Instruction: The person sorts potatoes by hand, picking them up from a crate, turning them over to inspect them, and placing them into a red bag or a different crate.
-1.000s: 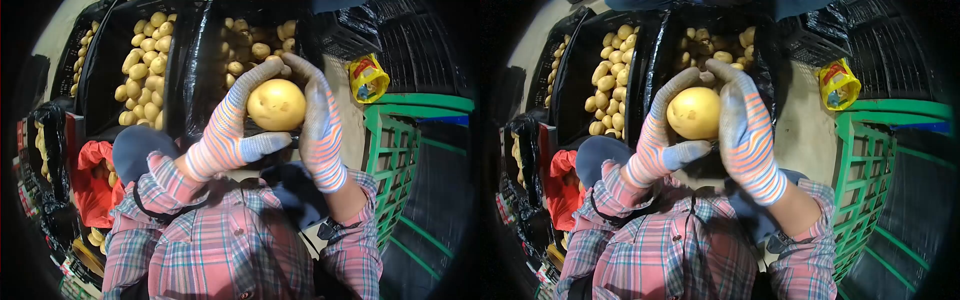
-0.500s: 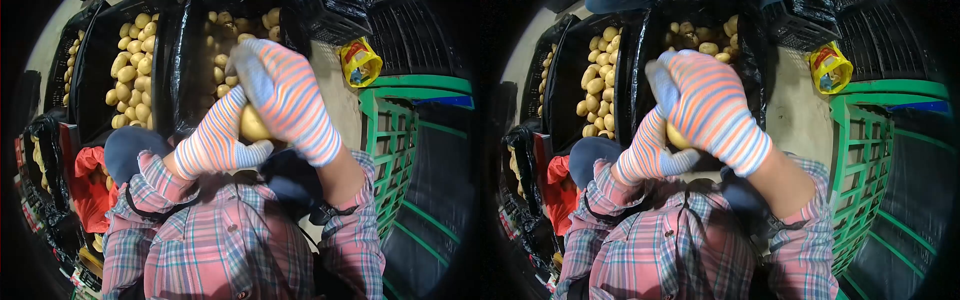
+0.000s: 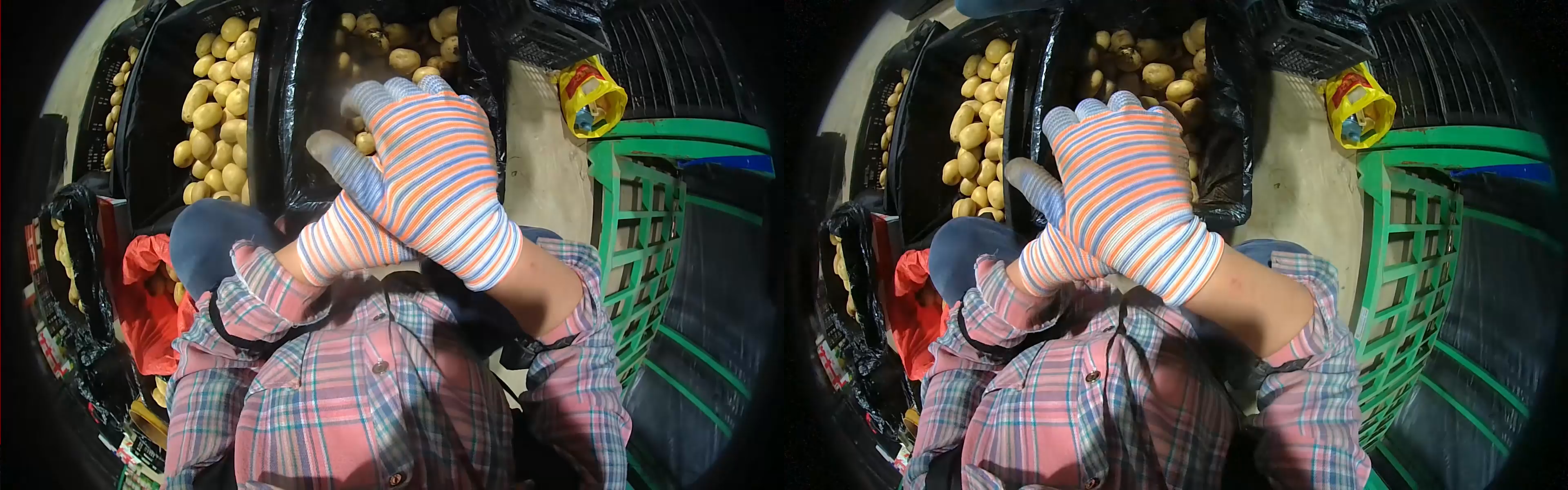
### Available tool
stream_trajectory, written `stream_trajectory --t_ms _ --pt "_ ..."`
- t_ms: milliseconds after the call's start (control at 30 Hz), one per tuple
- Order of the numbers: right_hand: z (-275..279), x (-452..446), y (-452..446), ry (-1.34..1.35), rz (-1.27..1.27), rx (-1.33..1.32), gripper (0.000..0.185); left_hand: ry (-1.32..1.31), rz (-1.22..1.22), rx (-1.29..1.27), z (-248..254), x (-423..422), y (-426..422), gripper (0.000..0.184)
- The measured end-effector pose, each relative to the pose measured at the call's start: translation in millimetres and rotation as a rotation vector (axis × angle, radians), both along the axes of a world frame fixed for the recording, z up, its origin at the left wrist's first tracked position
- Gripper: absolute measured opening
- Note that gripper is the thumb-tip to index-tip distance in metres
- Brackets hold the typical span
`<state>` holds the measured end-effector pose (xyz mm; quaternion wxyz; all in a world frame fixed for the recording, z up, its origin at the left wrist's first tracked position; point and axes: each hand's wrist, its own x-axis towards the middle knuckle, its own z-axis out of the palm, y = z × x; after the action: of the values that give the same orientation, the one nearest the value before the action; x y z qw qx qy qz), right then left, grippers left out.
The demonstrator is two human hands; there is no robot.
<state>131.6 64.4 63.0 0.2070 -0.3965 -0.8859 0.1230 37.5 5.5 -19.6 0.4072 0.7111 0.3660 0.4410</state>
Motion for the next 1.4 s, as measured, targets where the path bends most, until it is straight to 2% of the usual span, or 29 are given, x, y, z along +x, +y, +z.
stream_trajectory --t_ms 33,67,100,167,200,233,267,300,333,367,433,467,567,600,667,767,967,1067,1200,1300,1400 --pt "2.3 3.3 2.5 0.019 0.008 -0.113 0.041 0.05 0.006 0.062 2.1 1.0 3.0 0.068" --pt "2.0 9.6 6.6 0.02 0.01 -0.111 0.041 -0.1 0.003 -0.138 9.1 -0.3 2.2 0.067" --pt "0.3 19.7 12.1 0.414 0.048 -0.36 0.031 -0.266 0.025 -0.329 29.3 -0.6 5.5 0.066" --pt "-6.0 42.5 34.1 0.956 -0.019 -0.642 0.029 -0.399 -0.058 -0.41 30.4 -5.9 10.5 0.074" --pt "-1.6 44.6 34.3 1.007 -0.1 -0.704 0.03 -0.52 -0.046 -0.453 33.4 -3.4 9.9 0.071" --pt "5.9 45.4 32.9 1.054 -0.183 -0.765 0.031 -0.518 -0.042 -0.451 34.5 -5.2 11.1 0.071" --pt "12.6 46.5 29.6 1.053 -0.179 -0.769 0.031 -0.543 -0.037 -0.401 35.1 -7.2 12.3 0.068" --pt "19.4 47.4 24.3 0.917 -0.149 -0.757 0.03 -0.567 -0.03 -0.351 36.0 -9.3 12.7 0.064" --pt "24.0 48.1 19.0 0.782 -0.117 -0.744 0.029 -0.589 -0.008 -0.381 38.5 -10.8 12.3 0.066" --pt "26.4 48.6 14.1 0.78 -0.105 -0.751 0.029 -0.589 0.005 -0.379 40.3 -13.9 12.3 0.066" --pt "29.8 51.0 5.8 0.604 -0.1 -0.628 0.024 -0.539 0.075 -0.321 43.4 -19.6 12.1 0.067" --pt "28.0 54.0 2.9 0.621 -0.041 -0.622 0.019 -0.521 0.096 -0.334 44.9 -22.1 12.2 0.068" --pt "18.8 58.9 3.7 0.502 0.182 -0.301 0.017 -0.586 0.104 -0.299 40.5 -21.3 13.0 0.068" --pt "18.0 58.3 4.1 0.501 0.185 -0.302 0.017 -0.553 0.116 -0.229 37.7 -21.0 14.6 0.069" --pt "16.7 57.3 4.4 0.44 0.25 -0.146 0.019 -0.568 0.13 -0.25 40.6 -19.3 13.6 0.069" --pt "15.7 53.5 -0.1 0.402 0.249 -0.058 0.021 -0.541 0.151 -0.236 38.7 -21.5 14.4 0.069" --pt "11.9 52.4 -2.5 0.451 0.234 -0.119 0.026 -0.551 0.206 -0.232 39.0 -20.5 14.2 0.068" --pt "13.5 50.9 -2.5 0.365 0.214 -0.034 0.025 -0.525 0.198 -0.181 38.0 -21.4 14.5 0.068" --pt "8.8 52.4 -0.8 0.401 0.265 -0.041 0.028 -0.497 0.23 -0.227 41.0 -21.6 12.8 0.066" --pt "9.4 49.6 -3.8 0.432 0.171 -0.065 0.026 -0.495 0.215 -0.198 40.0 -23.1 13.8 0.066" --pt "13.4 51.2 -1.5 0.345 0.227 -0.016 0.027 -0.455 0.223 -0.178 37.2 -22.3 13.2 0.065"
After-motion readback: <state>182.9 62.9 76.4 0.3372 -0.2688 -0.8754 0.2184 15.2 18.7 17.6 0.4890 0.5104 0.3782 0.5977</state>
